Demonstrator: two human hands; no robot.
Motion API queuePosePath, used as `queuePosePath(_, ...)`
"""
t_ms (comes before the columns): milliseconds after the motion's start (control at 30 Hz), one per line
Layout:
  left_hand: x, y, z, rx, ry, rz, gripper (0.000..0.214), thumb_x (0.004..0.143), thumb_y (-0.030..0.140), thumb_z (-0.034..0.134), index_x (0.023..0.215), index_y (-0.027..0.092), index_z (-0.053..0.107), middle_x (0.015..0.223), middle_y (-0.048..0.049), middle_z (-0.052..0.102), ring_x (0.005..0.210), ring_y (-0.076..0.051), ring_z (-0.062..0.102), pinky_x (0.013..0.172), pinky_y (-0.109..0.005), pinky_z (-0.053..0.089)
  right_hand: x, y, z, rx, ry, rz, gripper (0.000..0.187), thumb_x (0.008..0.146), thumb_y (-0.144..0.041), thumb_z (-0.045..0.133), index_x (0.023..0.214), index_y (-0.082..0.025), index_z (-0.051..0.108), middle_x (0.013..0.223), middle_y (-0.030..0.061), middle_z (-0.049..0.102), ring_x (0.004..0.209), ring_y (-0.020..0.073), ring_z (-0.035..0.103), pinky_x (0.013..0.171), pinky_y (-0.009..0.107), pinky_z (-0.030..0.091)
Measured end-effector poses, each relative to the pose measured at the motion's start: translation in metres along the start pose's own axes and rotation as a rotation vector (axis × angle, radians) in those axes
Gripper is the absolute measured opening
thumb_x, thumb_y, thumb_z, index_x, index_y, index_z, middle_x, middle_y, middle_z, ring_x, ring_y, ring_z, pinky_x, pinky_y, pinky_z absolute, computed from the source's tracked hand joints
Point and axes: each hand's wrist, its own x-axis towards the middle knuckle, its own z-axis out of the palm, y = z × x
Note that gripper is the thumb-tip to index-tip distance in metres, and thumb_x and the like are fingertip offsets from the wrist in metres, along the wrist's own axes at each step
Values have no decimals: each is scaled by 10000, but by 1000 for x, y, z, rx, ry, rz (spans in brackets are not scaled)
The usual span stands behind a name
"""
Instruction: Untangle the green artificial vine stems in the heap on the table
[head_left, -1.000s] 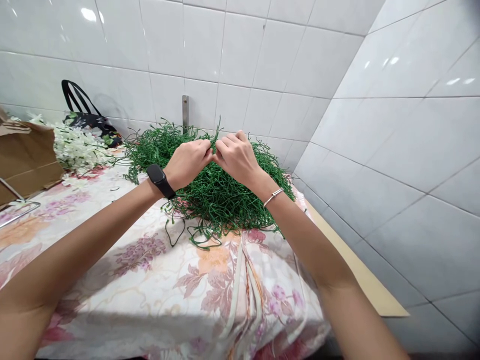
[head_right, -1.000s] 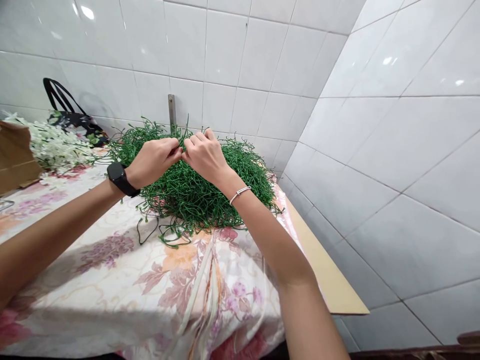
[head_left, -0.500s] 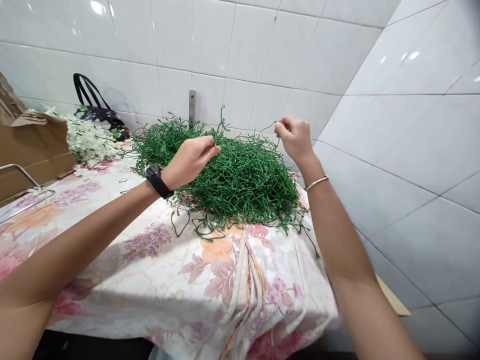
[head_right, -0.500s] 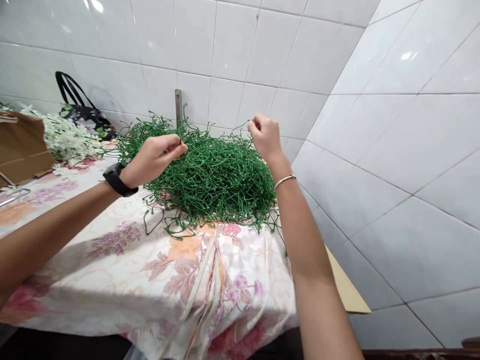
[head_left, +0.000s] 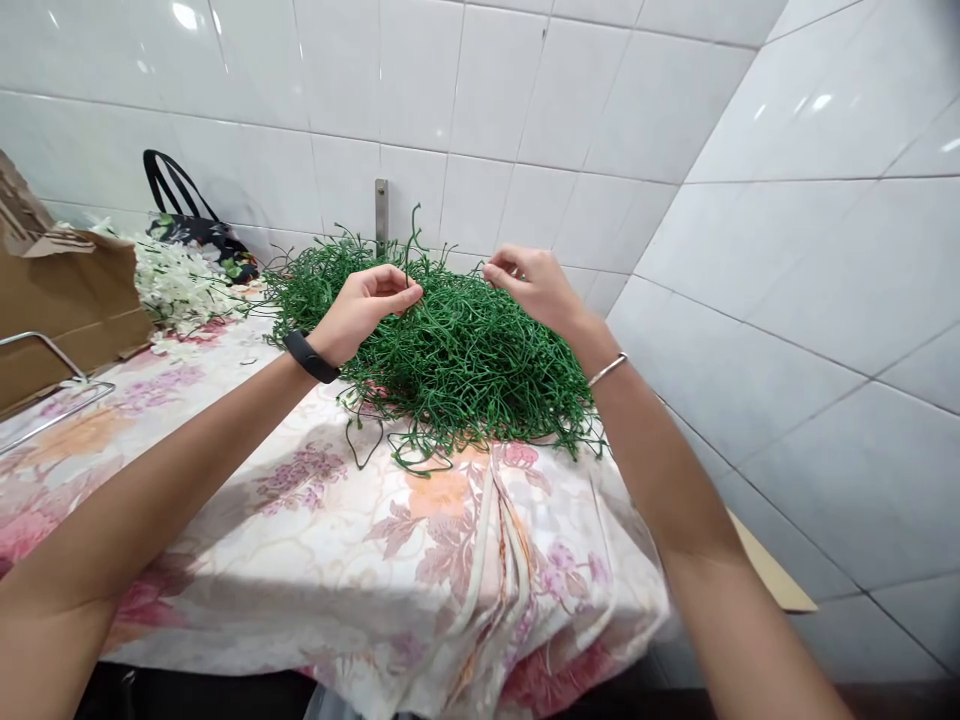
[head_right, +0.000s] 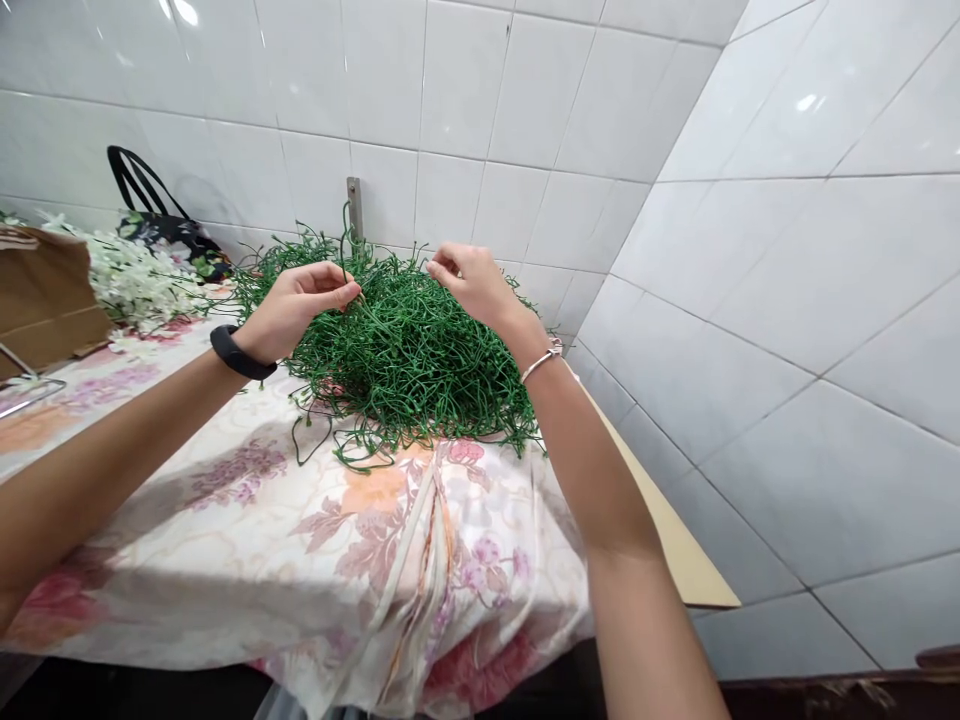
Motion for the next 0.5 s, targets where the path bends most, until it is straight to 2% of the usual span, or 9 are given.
queuePosePath(133, 0, -1, 0, -39, 36, -13, 165, 657, 249, 649, 656, 138, 526, 666, 13, 513, 606, -62, 457, 590, -191, 359, 1, 2, 4, -56, 5, -46, 226, 808, -291, 434, 790, -133, 594, 747, 45, 574, 669, 94, 470, 644, 245, 362)
queuePosePath(300, -1, -6, 3, -56, -16, -58, 211, 652, 298, 650, 616, 143, 512, 640, 19, 490, 598, -66, 436, 587, -199, 349, 1, 1, 9, -96, 33, -89, 258, 815, -286, 428, 944, -144, 600, 825, 55, 573, 700, 100, 485, 694, 261, 377)
queuePosePath(400, -2, -6, 4, -50, -35, -66, 232, 660, 333, 640, 610, 145, 515, 644, 16, 502, 601, -71, 438, 599, -208, 349, 0, -9, 9, -29, 4, -109, 253, 814, -304, 435, 904, -142, 607, 823, 50, 584, 707, 94, 493, 673, 241, 379)
queuePosePath(500, -3, -5, 6, -47, -52, -66, 237, 680, 350, 623, 611, 147, 523, 634, 19, 506, 604, -72, 446, 610, -213, 348, -2, -24, 8, 78, -102, -111, 304, 811, -379, 436, 790, -140, 622, 717, 29, 595, 639, 80, 482, 609, 222, 367)
